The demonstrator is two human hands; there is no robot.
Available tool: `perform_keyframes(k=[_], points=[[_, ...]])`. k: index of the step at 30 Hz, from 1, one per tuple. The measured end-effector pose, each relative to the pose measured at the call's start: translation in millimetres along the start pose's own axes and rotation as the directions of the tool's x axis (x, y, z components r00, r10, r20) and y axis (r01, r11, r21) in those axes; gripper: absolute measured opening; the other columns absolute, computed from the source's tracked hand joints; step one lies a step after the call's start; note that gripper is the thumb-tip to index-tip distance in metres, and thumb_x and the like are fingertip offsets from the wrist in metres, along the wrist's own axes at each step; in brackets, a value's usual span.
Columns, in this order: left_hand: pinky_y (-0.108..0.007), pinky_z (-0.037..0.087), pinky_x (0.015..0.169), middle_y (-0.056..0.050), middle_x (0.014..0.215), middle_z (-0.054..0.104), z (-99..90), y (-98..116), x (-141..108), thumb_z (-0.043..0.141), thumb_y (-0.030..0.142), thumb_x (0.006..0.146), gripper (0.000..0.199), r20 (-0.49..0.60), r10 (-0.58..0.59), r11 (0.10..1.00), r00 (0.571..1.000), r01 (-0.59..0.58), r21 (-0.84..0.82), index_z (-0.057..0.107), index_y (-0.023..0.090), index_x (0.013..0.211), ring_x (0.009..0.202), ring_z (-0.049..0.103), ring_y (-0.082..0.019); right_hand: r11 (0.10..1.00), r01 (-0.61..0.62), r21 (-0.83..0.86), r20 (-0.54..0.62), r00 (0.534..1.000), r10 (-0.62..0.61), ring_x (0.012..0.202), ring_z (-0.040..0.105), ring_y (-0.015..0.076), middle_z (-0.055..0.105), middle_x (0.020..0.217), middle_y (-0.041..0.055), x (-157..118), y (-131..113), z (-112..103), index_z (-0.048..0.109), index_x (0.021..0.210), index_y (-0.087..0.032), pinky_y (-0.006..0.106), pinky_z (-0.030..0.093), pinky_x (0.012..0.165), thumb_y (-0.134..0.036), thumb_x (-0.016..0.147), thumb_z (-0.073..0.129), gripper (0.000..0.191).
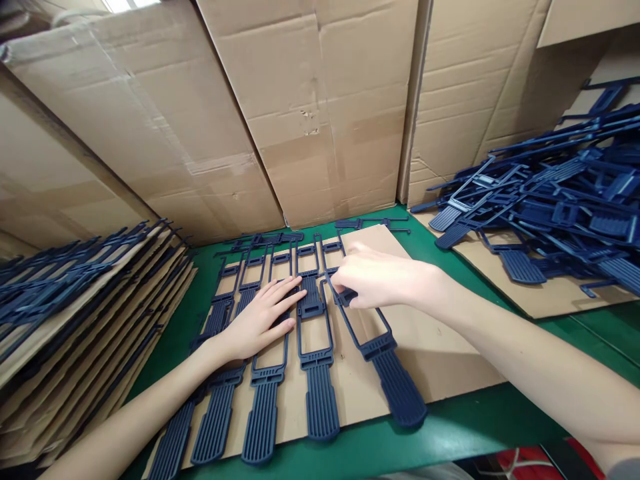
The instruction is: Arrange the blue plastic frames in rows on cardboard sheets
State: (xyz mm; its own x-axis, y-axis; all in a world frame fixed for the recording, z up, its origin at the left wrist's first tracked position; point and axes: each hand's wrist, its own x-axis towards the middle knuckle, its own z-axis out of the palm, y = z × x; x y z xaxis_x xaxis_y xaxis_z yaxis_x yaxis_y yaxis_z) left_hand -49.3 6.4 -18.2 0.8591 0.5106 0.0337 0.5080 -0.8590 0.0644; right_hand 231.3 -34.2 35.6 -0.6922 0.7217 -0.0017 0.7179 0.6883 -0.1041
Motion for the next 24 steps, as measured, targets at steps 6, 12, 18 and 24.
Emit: perform_keyframes(k=[6,12,18,24], points=[[-0.051,0.016,0.117,-0.008,0.157,0.018,0.8,-0.7,0.5,0.038,0.041,0.099,0.051,0.020,-0.006,1.000,1.000,0.006,0.012,0.035,0.023,0.146,0.145,0.016,-0.026,0.996,-0.082,-0.020,0.071,0.994,0.083,0.081,0.062,0.0253,0.068,0.081,0.0056,4.3,-5.9,10.3,0.065,0.086,-0.019,0.030,0.038,0.067,-0.019,0.075,0.067,0.011],[-0.050,0.015,0.117,-0.006,0.157,0.019,0.7,-0.5,0.5,0.037,0.041,0.099,0.051,0.014,-0.004,1.000,1.000,0.003,0.012,0.034,0.024,0.147,0.145,0.016,-0.026,0.995,-0.059,-0.080,0.060,0.996,0.064,0.073,0.063,0.0242,0.068,0.077,0.0053,7.6,-9.4,16.8,0.065,0.083,-0.019,0.028,0.033,0.057,-0.017,0.074,0.068,0.010],[-0.050,0.014,0.117,-0.008,0.157,0.019,1.6,-0.4,0.2,0.038,0.041,0.099,0.051,0.014,-0.005,1.000,1.000,0.004,0.011,0.036,0.023,0.146,0.145,0.017,-0.026,0.995,-0.061,-0.081,0.026,0.998,0.063,0.079,0.064,0.0254,0.068,0.087,0.0069,9.6,-8.2,21.7,0.066,0.090,-0.019,0.029,0.036,0.060,-0.018,0.076,0.069,0.015],[-0.049,0.014,0.118,-0.007,0.157,0.020,1.9,-0.1,0.3,0.038,0.041,0.099,0.050,0.003,0.001,1.000,1.000,-0.001,0.004,0.037,0.023,0.145,0.145,0.017,-0.026,0.995,-0.061,-0.072,0.037,0.997,0.064,0.078,0.063,0.0252,0.067,0.089,0.0074,11.6,-6.0,22.6,0.066,0.088,-0.019,0.029,0.037,0.060,-0.022,0.077,0.070,0.012]])
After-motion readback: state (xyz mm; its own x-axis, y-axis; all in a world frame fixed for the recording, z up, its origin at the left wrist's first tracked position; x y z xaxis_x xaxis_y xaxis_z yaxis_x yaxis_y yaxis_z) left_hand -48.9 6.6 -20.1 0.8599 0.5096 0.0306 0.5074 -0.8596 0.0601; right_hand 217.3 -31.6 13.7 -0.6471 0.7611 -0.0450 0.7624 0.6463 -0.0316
